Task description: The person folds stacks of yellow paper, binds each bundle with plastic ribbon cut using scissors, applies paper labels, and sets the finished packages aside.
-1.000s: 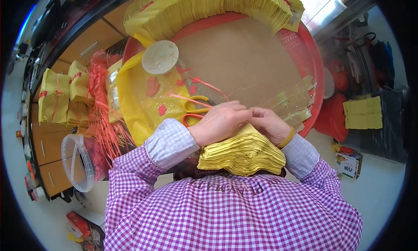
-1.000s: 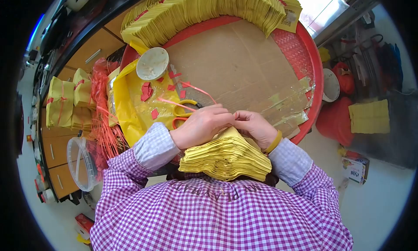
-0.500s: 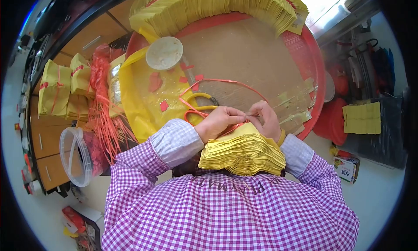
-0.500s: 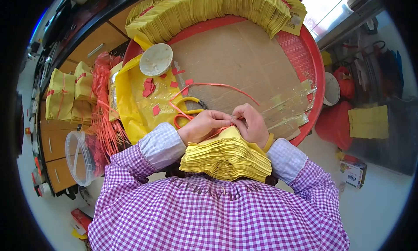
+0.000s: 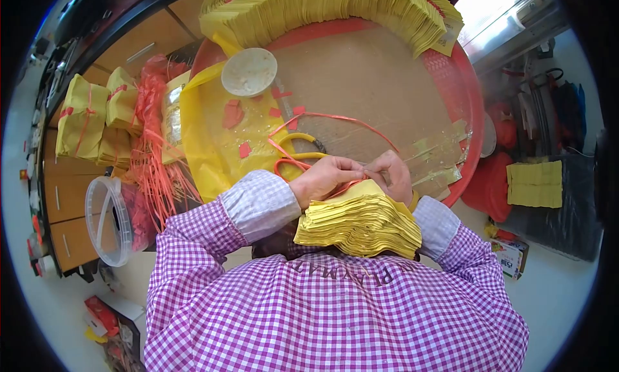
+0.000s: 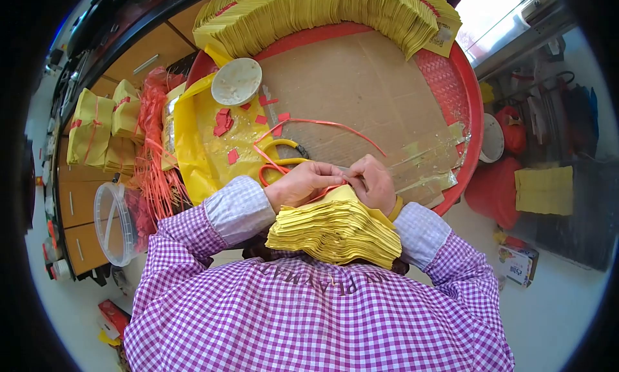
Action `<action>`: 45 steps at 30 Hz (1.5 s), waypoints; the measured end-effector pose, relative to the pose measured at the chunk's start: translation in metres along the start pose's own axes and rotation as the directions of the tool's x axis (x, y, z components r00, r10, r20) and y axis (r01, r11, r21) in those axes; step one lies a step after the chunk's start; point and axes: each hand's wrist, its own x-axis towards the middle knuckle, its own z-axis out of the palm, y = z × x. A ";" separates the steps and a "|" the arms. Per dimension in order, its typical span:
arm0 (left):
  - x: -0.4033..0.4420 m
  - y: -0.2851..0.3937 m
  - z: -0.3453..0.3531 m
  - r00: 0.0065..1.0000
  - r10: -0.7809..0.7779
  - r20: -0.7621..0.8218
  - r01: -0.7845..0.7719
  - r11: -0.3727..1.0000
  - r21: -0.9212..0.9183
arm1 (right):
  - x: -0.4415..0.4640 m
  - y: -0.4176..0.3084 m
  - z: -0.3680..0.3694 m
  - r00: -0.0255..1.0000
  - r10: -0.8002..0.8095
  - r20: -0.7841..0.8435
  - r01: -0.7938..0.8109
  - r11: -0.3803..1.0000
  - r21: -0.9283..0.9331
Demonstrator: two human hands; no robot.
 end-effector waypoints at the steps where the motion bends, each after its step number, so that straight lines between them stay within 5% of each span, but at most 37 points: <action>1: 0.000 -0.001 0.000 1.000 0.000 -0.001 0.000 1.000 -0.003 | -0.001 0.000 0.001 1.000 0.001 0.003 -0.001 1.000 0.001; 11: 0.007 -0.005 0.002 0.998 0.059 -0.007 -0.059 0.997 0.054 | -0.001 0.001 0.001 1.000 -0.001 -0.014 0.001 1.000 0.011; 20: 0.002 0.003 0.010 0.991 0.125 -0.042 -0.095 0.897 0.431 | -0.001 0.002 0.000 0.999 -0.046 0.001 0.046 0.999 0.005; 26: 0.000 0.002 0.004 0.986 0.165 -0.025 -0.135 0.876 0.462 | -0.002 -0.004 -0.005 0.999 -0.026 0.028 0.027 1.000 -0.005; 31: -0.001 -0.006 -0.002 0.951 0.301 0.072 -0.276 0.715 0.643 | -0.023 -0.020 -0.039 0.975 0.181 0.133 -0.182 0.983 -0.005; 35: -0.029 0.018 -0.002 0.955 0.238 0.178 -0.283 0.547 0.788 | -0.032 -0.037 -0.061 0.677 0.659 0.328 -0.696 0.718 -0.005; 38: -0.073 0.024 -0.025 0.981 0.040 0.190 -0.184 0.506 0.842 | -0.041 -0.062 -0.073 0.764 0.458 0.455 -0.494 0.868 -0.045; 40: -0.079 -0.001 -0.050 0.821 0.168 0.545 -0.556 0.020 0.831 | -0.047 -0.074 -0.077 0.783 0.243 0.573 -0.258 0.965 -0.058; 43: -0.108 0.001 -0.023 0.835 0.232 0.500 -0.516 0.012 0.857 | -0.051 -0.065 -0.067 0.822 0.306 0.481 -0.389 0.918 0.081; 45: -0.104 -0.003 -0.015 0.883 0.353 0.310 -0.464 0.550 0.694 | -0.040 -0.062 -0.061 0.859 0.354 0.371 -0.445 0.874 0.195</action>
